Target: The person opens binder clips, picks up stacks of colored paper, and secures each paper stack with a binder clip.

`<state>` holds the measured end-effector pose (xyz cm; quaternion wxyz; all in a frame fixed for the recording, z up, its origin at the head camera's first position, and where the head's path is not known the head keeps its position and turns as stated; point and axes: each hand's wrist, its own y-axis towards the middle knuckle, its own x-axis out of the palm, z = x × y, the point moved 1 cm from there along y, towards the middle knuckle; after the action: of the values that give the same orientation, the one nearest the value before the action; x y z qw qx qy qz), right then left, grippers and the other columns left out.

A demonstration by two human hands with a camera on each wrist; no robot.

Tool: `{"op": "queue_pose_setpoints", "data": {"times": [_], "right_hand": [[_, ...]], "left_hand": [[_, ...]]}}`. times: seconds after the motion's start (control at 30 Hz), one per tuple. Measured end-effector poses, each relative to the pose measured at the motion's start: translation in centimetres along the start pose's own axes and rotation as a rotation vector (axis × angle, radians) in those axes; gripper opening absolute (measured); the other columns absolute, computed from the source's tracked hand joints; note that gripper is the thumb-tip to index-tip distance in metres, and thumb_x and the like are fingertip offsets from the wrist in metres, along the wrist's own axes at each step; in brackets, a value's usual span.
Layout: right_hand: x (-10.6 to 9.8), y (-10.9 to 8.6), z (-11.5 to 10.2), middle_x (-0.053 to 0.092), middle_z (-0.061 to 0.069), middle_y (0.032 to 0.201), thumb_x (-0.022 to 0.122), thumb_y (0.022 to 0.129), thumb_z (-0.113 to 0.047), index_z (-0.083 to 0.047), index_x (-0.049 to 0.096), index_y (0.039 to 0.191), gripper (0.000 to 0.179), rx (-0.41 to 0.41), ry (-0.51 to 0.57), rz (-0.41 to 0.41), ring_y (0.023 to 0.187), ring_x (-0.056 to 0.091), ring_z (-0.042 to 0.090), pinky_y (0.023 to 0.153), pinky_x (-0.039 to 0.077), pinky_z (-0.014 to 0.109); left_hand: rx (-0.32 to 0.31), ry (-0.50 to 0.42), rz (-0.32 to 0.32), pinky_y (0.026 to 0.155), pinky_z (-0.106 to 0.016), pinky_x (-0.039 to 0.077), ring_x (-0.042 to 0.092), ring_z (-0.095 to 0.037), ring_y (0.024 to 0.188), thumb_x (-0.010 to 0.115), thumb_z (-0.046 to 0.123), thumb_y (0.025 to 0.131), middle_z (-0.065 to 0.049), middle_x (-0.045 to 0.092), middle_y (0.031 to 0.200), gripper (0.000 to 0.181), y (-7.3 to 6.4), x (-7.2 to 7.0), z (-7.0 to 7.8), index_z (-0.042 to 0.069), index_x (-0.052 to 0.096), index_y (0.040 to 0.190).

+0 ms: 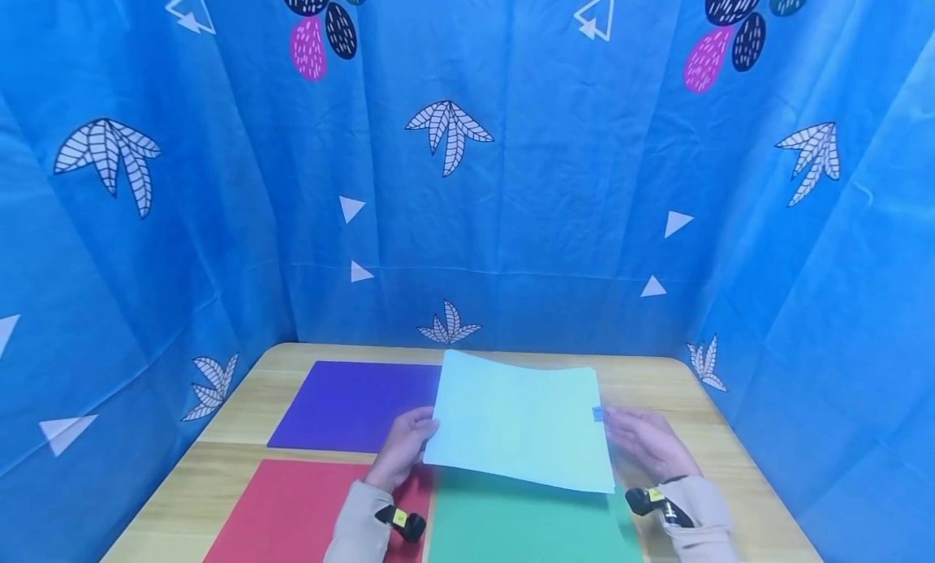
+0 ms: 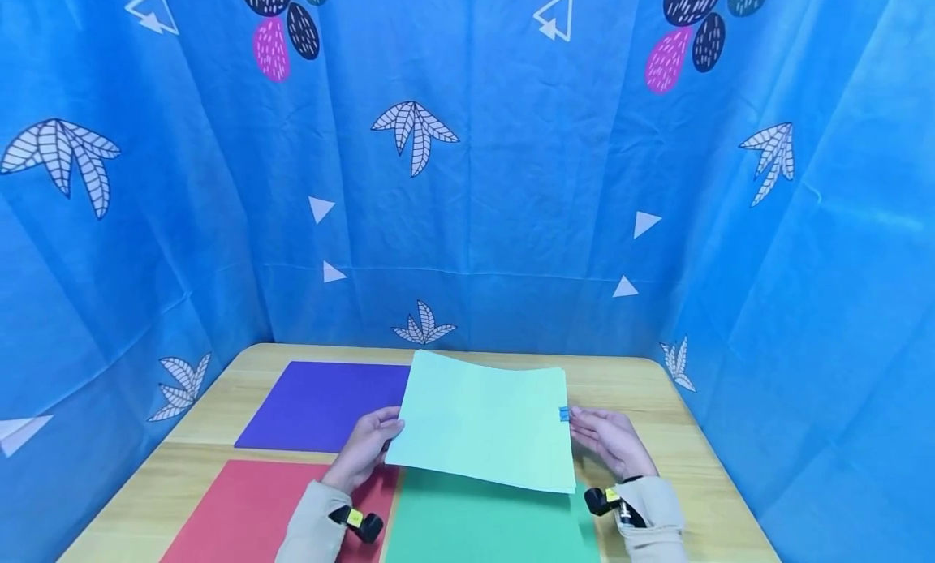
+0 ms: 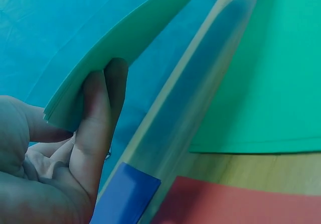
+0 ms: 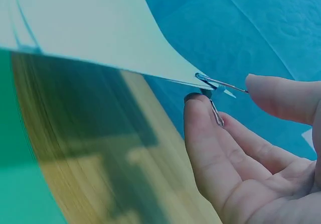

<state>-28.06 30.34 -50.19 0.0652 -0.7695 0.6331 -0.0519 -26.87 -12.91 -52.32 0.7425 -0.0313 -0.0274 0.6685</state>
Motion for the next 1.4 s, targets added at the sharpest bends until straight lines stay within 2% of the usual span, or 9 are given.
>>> {"op": "queue_pose_setpoints", "data": {"times": [0.2,0.33,0.53,0.7,0.97,1.17,1.33,1.37,1.4], "right_hand": [[0.3,0.5,0.2,0.045,0.032,0.154,0.058,0.106,-0.021,0.017,0.034,0.15,0.062,0.009,-0.052,0.047,0.133,0.061,0.03,0.112,0.052,0.038],[0.8,0.9,0.3,0.051,0.035,0.148,0.059,0.104,-0.017,0.018,0.041,0.145,0.058,0.004,-0.112,0.111,0.132,0.061,0.038,0.11,0.053,0.043],[1.2,1.7,0.0,0.06,0.036,0.137,0.065,0.101,-0.019,0.017,0.049,0.14,0.055,0.002,-0.241,0.235,0.124,0.066,0.042,0.102,0.059,0.045],[1.1,2.5,-0.1,0.065,0.034,0.132,0.066,0.1,-0.018,0.016,0.052,0.139,0.053,0.002,-0.246,0.279,0.122,0.067,0.041,0.099,0.06,0.042],[1.3,3.3,-0.6,0.07,0.031,0.124,0.066,0.098,-0.015,0.015,0.061,0.13,0.044,-0.03,-0.307,0.317,0.115,0.071,0.039,0.095,0.062,0.042],[1.6,4.3,-0.7,0.07,0.033,0.122,0.064,0.099,-0.011,0.017,0.061,0.129,0.041,-0.048,-0.293,0.313,0.111,0.073,0.037,0.093,0.063,0.039],[1.6,5.0,-0.5,0.07,0.034,0.12,0.064,0.098,-0.008,0.018,0.061,0.127,0.039,-0.045,-0.296,0.327,0.109,0.074,0.038,0.09,0.064,0.039],[1.6,5.1,-0.5,0.069,0.035,0.12,0.064,0.098,-0.008,0.019,0.061,0.126,0.039,-0.047,-0.298,0.328,0.109,0.074,0.039,0.091,0.064,0.04],[1.6,5.2,-0.4,0.069,0.035,0.12,0.063,0.098,-0.008,0.018,0.062,0.126,0.039,-0.043,-0.312,0.33,0.108,0.074,0.038,0.09,0.064,0.04]], "left_hand": [[0.001,0.015,-0.016,0.07,-0.029,0.063,0.072,-0.013,0.085,0.055,0.016,0.106,-0.022,0.071,0.12,0.052,0.9,0.1,-0.1,-0.01,0.043,0.149],[0.003,0.044,-0.022,0.07,-0.031,0.063,0.071,-0.014,0.085,0.055,0.016,0.106,-0.02,0.072,0.117,0.05,1.5,0.2,-0.3,-0.01,0.045,0.148],[-0.014,0.094,-0.015,0.078,-0.038,0.065,0.072,-0.019,0.095,0.054,0.015,0.106,-0.025,0.068,0.126,0.049,2.2,0.5,-0.2,-0.011,0.045,0.147],[-0.019,0.159,0.015,0.08,-0.041,0.065,0.071,-0.024,0.101,0.058,0.013,0.103,-0.027,0.067,0.126,0.048,3.0,0.7,0.1,-0.012,0.049,0.144],[-0.021,0.286,0.049,0.085,-0.048,0.064,0.066,-0.043,0.117,0.064,0.011,0.099,-0.033,0.062,0.134,0.05,3.7,0.9,0.8,-0.014,0.052,0.14],[0.004,0.38,0.089,0.084,-0.047,0.064,0.072,-0.037,0.102,0.065,0.007,0.097,-0.032,0.067,0.124,0.045,4.0,0.9,1.1,-0.017,0.056,0.134],[0.024,0.512,0.14,0.093,-0.053,0.059,0.069,-0.03,0.097,0.068,0.006,0.093,-0.027,0.07,0.119,0.041,4.5,1.1,1.1,-0.013,0.063,0.129],[0.028,0.533,0.151,0.091,-0.052,0.059,0.067,-0.028,0.094,0.068,0.005,0.092,-0.025,0.071,0.112,0.038,4.6,1.2,1.0,-0.012,0.065,0.126],[0.029,0.555,0.157,0.085,-0.048,0.06,0.064,-0.025,0.086,0.068,0.005,0.091,-0.021,0.071,0.101,0.03,4.8,1.2,0.9,-0.012,0.069,0.116]]}}
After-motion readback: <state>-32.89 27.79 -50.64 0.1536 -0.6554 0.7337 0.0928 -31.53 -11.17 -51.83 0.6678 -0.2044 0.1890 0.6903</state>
